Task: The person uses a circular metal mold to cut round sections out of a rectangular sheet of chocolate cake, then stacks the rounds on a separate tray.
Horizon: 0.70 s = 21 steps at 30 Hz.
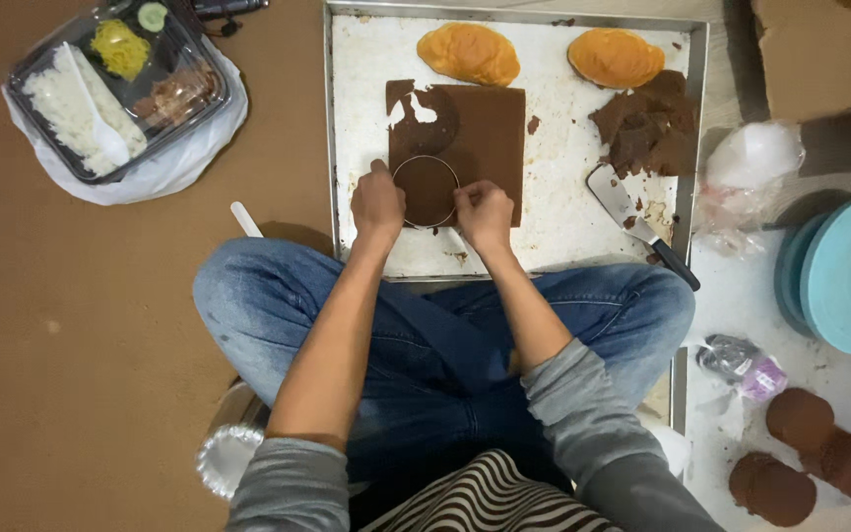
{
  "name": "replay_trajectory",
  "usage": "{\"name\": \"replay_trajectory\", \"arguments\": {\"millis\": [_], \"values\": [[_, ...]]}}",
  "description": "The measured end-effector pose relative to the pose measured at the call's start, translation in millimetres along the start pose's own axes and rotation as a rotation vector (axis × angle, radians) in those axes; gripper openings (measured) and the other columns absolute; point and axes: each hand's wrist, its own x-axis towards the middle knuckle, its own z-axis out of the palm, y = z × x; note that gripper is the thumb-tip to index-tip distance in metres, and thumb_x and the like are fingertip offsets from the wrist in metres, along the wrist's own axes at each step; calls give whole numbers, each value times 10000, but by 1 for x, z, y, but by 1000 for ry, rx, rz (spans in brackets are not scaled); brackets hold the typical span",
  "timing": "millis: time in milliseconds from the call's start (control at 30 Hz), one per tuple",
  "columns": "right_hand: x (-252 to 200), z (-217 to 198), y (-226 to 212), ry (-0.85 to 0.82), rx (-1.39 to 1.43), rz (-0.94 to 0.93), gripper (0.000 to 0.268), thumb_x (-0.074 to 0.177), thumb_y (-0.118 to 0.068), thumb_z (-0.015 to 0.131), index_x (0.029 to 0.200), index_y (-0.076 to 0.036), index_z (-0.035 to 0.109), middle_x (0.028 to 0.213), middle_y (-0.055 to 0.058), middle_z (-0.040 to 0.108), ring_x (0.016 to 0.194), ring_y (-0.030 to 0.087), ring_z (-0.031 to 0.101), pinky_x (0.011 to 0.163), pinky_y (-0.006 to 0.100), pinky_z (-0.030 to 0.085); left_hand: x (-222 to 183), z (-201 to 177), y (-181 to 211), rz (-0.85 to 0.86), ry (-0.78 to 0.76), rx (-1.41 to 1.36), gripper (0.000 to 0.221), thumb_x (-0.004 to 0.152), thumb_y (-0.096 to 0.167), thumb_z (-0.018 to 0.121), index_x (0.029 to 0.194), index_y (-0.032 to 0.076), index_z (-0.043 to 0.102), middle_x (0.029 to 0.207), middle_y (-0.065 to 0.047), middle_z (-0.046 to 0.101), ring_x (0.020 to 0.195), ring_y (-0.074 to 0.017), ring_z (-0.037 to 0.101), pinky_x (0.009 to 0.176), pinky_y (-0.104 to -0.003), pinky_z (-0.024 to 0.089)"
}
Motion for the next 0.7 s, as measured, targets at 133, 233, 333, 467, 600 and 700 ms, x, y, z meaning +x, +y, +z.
{"name": "replay_trajectory", "arguments": {"millis": [133,233,333,467,600,700], "values": [[10,7,13,-1,63,52,125,910,-174,728,955,-72,783,736,100,757,701,233,762,599,340,570,11,15,-16,-4,11,-15,156,873,18,609,1021,-27,630,890,-264,716,898,-502,743,758,-599,602],[15,7,18,-10,-5,60,135,870,-232,743,906,-114,797,739,99,765,792,315,775,606,440,584,13,18,-11,8,64,15,193,875,12,587,1046,-71,616,937,-270,688,919,-518,725,750,-607,609],[12,7,18,-33,63,77,177,881,-198,697,940,-60,790,685,109,747,584,241,745,590,363,592,5,12,-8,-7,68,0,177,865,35,583,1014,-59,604,909,-263,669,888,-518,726,720,-594,617],[11,10,19,11,70,68,162,879,-204,728,930,-71,806,756,164,758,715,328,764,600,409,580,2,8,-9,-17,28,-155,129,869,60,568,946,-33,614,820,-225,670,809,-466,739,655,-568,606],[0,3,5,35,41,51,200,898,-234,724,948,-61,810,826,164,777,887,405,759,697,532,542,-9,-10,3,-53,-12,-145,121,911,84,592,974,-13,629,889,-244,712,888,-474,748,715,-562,612],[-2,4,7,55,64,36,185,895,-236,733,936,-71,805,805,143,770,831,376,767,709,465,575,-15,-20,12,-42,-11,-155,85,904,32,610,957,-31,633,900,-265,717,905,-478,746,720,-550,612]]}}
